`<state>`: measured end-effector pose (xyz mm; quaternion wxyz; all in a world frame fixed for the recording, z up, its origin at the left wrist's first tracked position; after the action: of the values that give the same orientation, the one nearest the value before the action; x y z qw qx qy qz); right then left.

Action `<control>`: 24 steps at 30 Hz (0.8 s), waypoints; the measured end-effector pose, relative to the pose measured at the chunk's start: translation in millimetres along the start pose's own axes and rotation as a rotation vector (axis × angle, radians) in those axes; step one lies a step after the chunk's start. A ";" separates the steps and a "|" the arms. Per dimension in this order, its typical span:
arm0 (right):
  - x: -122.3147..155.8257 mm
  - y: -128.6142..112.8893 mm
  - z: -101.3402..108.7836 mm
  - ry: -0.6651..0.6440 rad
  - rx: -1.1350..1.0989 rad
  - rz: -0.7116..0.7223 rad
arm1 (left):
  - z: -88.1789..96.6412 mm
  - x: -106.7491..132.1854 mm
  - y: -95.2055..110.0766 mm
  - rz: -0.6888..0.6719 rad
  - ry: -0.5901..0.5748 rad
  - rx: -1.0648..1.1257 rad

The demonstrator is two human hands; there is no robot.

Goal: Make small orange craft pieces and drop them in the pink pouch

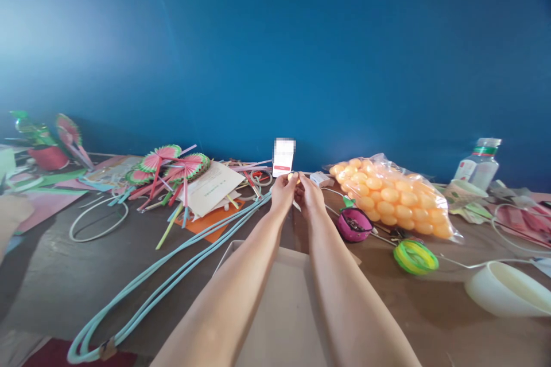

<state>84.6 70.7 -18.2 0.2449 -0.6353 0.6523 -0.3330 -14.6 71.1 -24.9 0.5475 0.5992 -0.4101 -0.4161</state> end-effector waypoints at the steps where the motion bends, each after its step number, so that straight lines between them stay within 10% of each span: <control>1: 0.0 0.2 -0.2 -0.007 0.008 -0.002 | 0.3 0.3 0.5 -0.001 -0.001 -0.005; 24: -5.2 4.6 4.2 -0.005 0.038 -0.012 | 0.7 -1.1 -0.9 -0.003 0.004 -0.006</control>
<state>85.0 75.2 -25.0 0.2567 -0.6354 0.6413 -0.3452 -15.6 72.0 -25.8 0.5494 0.5990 -0.4069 -0.4170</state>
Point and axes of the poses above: each hand's wrist, its own x-axis away from the middle knuckle, its own z-axis out of the back of the hand, y = z × x, the point moved 7 cm from there along -x, towards the middle knuckle, and after that the axes turned 9 degrees about -x, right-handed, at the moved point
